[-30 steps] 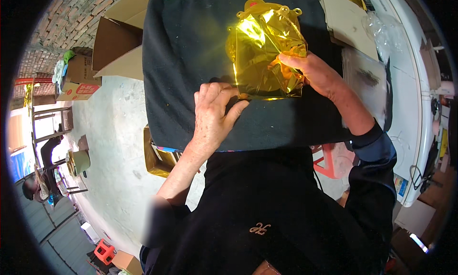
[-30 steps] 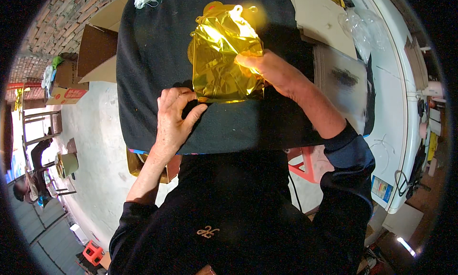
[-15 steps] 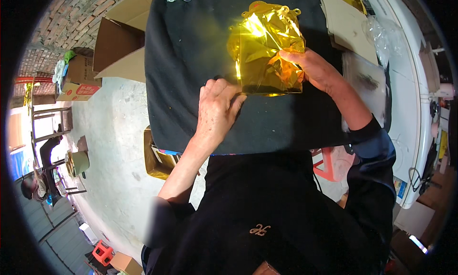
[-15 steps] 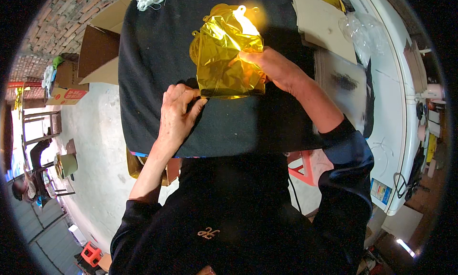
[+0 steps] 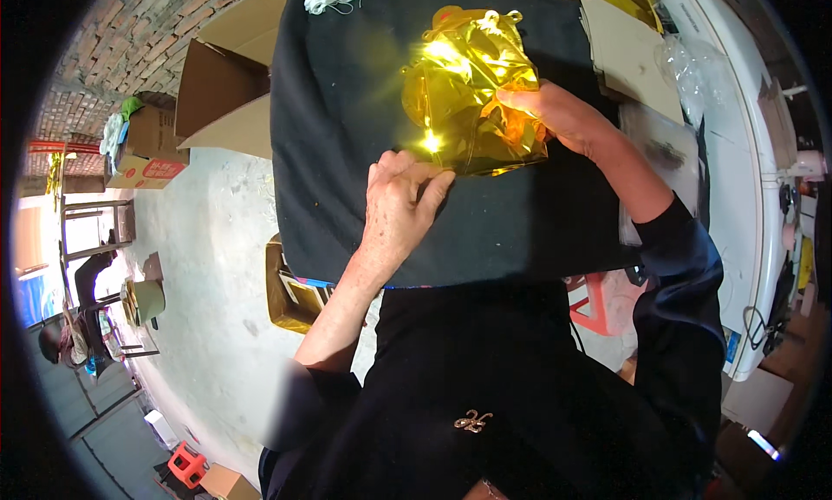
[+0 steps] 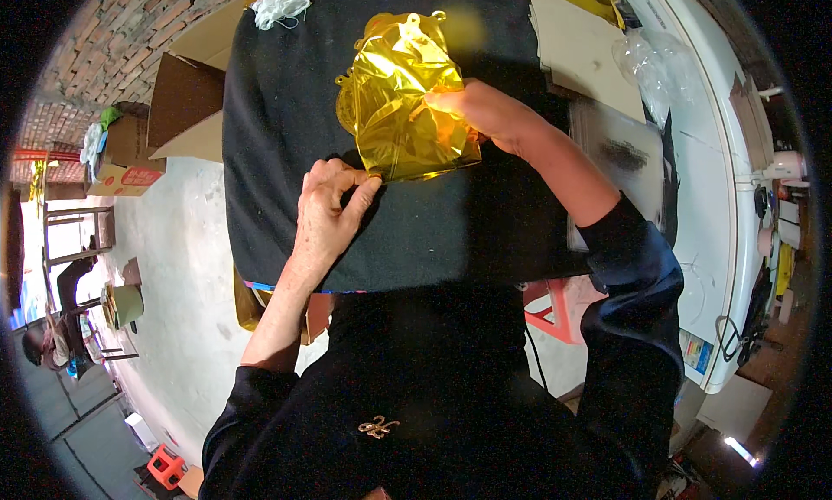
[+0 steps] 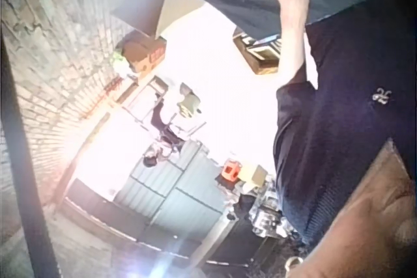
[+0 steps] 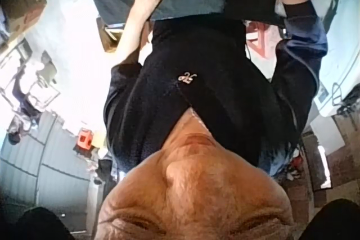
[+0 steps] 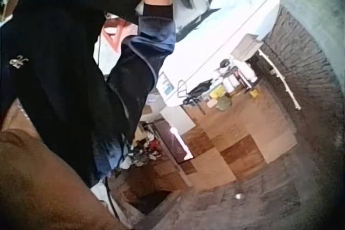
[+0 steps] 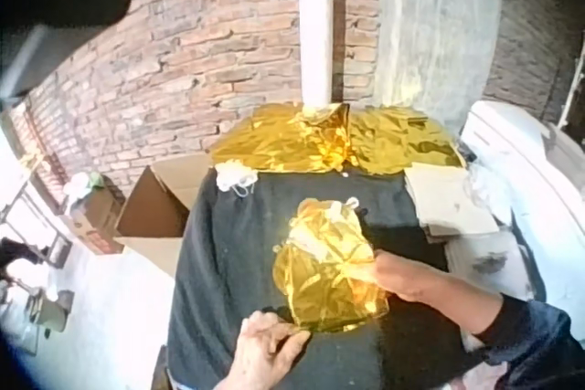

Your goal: The person picks up a gold foil balloon, spreads it flat on the table, and folds the sides inward. They then fold the balloon into a small rectangle.

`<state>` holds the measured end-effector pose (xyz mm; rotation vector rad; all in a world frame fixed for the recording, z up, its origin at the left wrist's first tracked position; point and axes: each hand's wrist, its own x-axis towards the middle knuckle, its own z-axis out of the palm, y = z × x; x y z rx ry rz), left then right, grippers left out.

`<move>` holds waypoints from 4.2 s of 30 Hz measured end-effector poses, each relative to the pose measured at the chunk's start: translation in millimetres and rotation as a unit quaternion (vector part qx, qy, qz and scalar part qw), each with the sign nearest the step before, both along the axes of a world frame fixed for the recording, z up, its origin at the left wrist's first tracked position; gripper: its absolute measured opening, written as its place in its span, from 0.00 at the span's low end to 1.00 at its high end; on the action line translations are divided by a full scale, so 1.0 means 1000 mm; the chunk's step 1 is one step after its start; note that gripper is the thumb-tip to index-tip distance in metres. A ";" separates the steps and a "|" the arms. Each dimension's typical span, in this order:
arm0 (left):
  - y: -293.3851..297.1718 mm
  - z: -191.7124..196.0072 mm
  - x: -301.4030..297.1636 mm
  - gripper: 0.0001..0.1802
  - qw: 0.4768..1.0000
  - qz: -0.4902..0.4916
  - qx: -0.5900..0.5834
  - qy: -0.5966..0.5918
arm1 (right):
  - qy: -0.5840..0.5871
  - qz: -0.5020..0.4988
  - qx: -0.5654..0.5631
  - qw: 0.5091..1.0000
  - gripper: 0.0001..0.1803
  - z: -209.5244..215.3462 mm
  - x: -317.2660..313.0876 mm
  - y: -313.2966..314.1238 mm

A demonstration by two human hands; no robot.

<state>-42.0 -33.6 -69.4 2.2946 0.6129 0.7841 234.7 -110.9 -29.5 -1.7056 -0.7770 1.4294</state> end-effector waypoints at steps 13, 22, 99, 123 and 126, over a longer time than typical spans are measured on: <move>-0.002 -0.006 0.003 0.03 0.999 0.026 -0.022 -0.008 | 0.004 -0.007 0.117 0.993 0.28 0.007 0.007 -0.006; -0.002 -0.008 0.003 0.03 0.999 0.038 -0.019 -0.011 | -0.080 -0.095 0.109 0.986 0.22 0.004 0.013 -0.067; 0.001 -0.004 0.006 0.06 0.998 0.027 0.018 0.057 | -0.054 -0.183 0.085 0.978 0.12 -0.015 -0.053 -0.096; -0.006 -0.004 0.016 0.05 0.991 0.071 0.084 0.074 | -0.148 -0.106 -0.017 0.983 0.10 -0.002 -0.062 -0.087; -0.006 -0.006 0.016 0.06 0.992 0.074 0.080 0.067 | -0.155 -0.117 -0.008 0.981 0.10 -0.006 -0.067 -0.087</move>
